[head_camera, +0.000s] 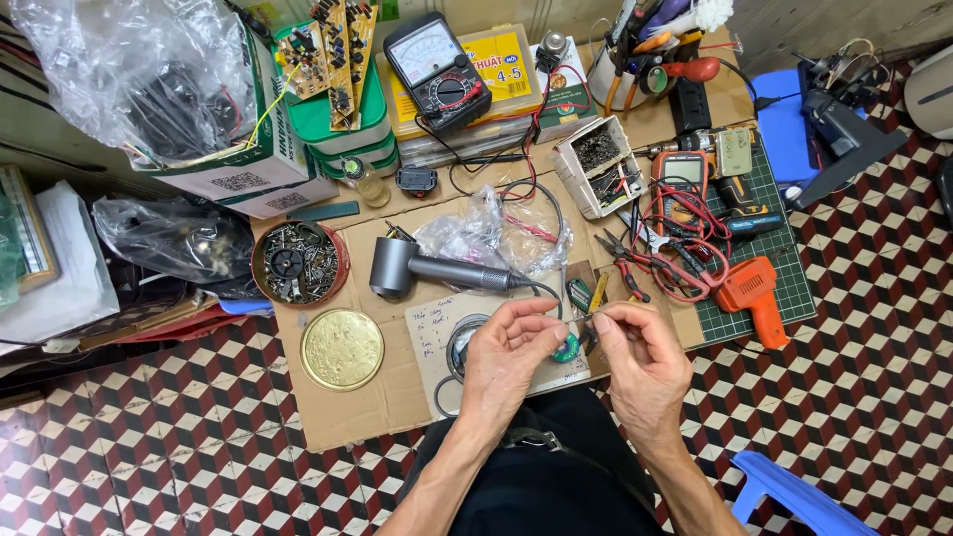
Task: Repairing a hair dryer by stripping wires and inspecting internal components.
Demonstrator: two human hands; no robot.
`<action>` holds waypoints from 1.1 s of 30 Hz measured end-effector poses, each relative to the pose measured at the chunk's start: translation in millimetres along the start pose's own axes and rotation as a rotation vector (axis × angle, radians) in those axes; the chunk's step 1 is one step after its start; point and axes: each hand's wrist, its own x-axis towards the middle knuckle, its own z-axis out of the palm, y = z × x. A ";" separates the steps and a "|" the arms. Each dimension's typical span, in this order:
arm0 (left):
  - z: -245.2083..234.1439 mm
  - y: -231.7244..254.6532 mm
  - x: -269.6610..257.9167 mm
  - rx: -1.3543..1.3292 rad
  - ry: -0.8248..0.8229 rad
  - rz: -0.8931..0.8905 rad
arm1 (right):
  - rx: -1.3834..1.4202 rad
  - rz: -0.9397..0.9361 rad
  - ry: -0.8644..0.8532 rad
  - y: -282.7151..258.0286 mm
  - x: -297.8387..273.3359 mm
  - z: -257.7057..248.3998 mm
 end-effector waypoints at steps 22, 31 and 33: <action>-1.0 15.8 -5.0 0.074 0.057 0.057 | -0.299 -0.056 -0.148 -28.1 8.6 -4.0; -3.6 32.8 -11.3 0.343 0.070 0.071 | -0.187 0.119 -0.133 -7.8 20.7 0.5; -6.5 32.7 -10.7 0.329 0.071 0.087 | -0.028 0.266 -0.173 -9.5 24.3 1.0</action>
